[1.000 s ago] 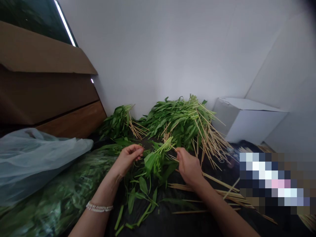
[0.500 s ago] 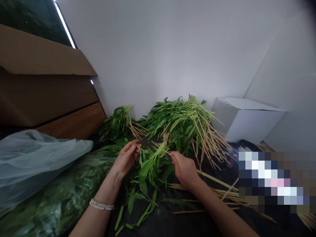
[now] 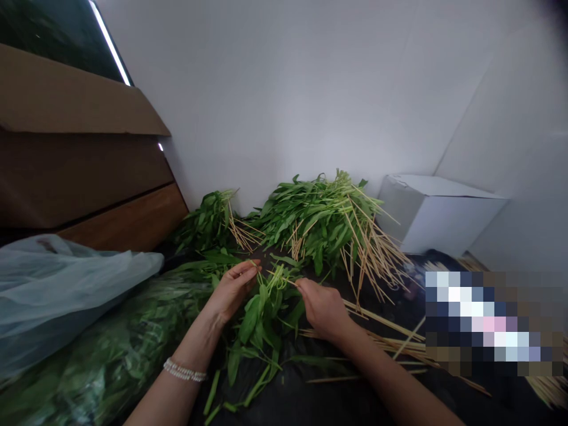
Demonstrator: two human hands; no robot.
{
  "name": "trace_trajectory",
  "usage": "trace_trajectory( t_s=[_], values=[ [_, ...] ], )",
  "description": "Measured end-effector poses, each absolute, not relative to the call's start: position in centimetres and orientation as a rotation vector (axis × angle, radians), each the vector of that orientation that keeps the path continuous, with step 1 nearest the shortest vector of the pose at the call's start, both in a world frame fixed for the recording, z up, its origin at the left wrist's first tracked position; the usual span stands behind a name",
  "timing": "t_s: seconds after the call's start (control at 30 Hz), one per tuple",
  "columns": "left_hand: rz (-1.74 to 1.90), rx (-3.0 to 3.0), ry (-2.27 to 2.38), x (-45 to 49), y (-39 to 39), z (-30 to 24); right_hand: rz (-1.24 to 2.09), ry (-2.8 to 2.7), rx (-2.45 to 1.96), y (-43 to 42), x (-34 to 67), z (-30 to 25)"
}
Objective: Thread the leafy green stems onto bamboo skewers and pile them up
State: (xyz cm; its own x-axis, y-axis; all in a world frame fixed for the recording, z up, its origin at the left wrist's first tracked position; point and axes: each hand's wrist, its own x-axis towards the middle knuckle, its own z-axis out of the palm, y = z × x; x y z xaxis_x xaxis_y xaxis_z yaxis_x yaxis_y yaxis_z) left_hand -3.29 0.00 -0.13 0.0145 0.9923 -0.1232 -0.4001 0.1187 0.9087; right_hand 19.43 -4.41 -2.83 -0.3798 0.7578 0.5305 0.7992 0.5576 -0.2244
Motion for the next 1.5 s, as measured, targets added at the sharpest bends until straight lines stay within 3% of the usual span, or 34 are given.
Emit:
trace_trajectory(
  t_s=[0.73, 1.5],
  values=[
    [1.226, 0.940, 0.977, -2.33, -0.67, -0.25, -0.101, -2.254, -1.326, -4.57, 19.25, -2.62],
    [1.230, 1.370, 1.286, -2.41, -0.43, -0.43, -0.098, -2.339, -1.443, -4.81, 18.95, -2.27]
  ],
)
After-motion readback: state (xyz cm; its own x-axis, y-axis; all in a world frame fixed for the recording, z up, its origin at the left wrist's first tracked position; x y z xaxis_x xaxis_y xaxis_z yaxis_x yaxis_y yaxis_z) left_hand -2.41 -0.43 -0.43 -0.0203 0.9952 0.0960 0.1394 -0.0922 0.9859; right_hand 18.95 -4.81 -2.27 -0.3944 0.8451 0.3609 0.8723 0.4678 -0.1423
